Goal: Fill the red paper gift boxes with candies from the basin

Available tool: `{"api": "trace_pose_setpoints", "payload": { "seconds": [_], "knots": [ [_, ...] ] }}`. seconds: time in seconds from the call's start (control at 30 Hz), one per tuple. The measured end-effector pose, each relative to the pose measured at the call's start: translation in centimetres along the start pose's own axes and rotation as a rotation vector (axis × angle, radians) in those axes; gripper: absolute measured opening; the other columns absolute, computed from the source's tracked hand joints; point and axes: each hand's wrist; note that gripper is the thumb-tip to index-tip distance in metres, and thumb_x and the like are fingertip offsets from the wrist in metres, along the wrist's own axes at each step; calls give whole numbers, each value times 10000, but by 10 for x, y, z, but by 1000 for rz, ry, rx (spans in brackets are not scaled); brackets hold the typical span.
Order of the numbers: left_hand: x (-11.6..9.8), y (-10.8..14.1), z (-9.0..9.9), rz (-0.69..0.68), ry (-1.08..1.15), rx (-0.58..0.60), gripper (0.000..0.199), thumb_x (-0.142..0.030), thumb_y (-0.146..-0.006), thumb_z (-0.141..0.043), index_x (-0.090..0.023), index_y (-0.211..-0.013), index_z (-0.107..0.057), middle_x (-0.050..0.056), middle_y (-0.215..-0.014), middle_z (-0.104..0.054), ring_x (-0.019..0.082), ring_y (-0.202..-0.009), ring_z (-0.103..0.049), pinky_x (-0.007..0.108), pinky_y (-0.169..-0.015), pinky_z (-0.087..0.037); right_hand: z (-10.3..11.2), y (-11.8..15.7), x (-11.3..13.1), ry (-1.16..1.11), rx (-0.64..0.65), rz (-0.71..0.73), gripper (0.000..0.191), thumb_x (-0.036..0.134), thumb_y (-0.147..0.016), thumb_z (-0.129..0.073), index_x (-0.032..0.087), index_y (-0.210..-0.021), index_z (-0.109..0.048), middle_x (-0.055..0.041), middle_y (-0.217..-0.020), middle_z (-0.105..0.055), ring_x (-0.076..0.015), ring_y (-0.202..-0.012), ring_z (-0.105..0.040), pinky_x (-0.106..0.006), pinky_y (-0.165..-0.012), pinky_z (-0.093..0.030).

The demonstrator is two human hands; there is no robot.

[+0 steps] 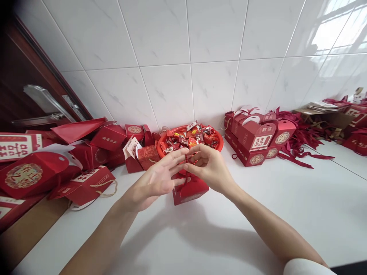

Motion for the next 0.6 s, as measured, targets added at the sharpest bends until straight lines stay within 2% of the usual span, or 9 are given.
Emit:
{"api": "trace_pose_setpoints", "payload": {
  "seconds": [0.13, 0.27, 0.33, 0.43, 0.6],
  "knots": [
    [8, -3, -7, -14, 46, -3, 822, -417, -757, -778, -308, -1497, -435, 82, -1645, -293, 378, -1521, -215, 491, -1137, -406, -3, 3, -6, 9, -123, 55, 216, 346, -744, -758, 226, -843, -608, -29, -806, -697, -175, -658, -649, -312, -564, -545],
    [7, -6, -8, 0, 48, -11, 721, -380, -752, -782, -280, -1416, -518, 116, -1571, -418, 384, -1471, -332, 506, -1095, -452, 18, 12, -3, -19, -275, 94, 195, 365, -773, -730, 222, -812, -604, -8, -774, -654, -147, -569, -629, -296, -511, -541],
    [3, -6, -6, 2, 23, -31, 582, -345, -789, -765, -278, -1336, -580, 109, -1502, -504, 361, -1405, -439, 493, -1069, -477, 37, 19, 0, 10, -416, 133, 186, 348, -760, -742, 221, -810, -616, 5, -733, -646, -139, -535, -618, -289, -503, -539],
    [-2, -6, -1, 0, -40, -89, 403, -320, -823, -747, -245, -1210, -662, 105, -1360, -622, 313, -1266, -573, 454, -1029, -503, 76, 28, 2, 23, -705, 220, 195, 300, -686, -772, 209, -797, -641, 15, -670, -649, -142, -488, -602, -290, -483, -525],
    [-5, -6, 4, -25, -155, -109, 180, -286, -824, -738, -176, -965, -722, 93, -1117, -719, 232, -996, -674, 381, -920, -546, 157, 30, -19, 91, -1261, 384, 142, 183, -543, -716, 199, -658, -634, 11, -572, -611, -141, -447, -528, -285, -434, -423]
  ]
}}
Point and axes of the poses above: each hand's wrist, its own y-axis away from the middle knuckle, its own z-axis out of the back of the hand, x = y × z
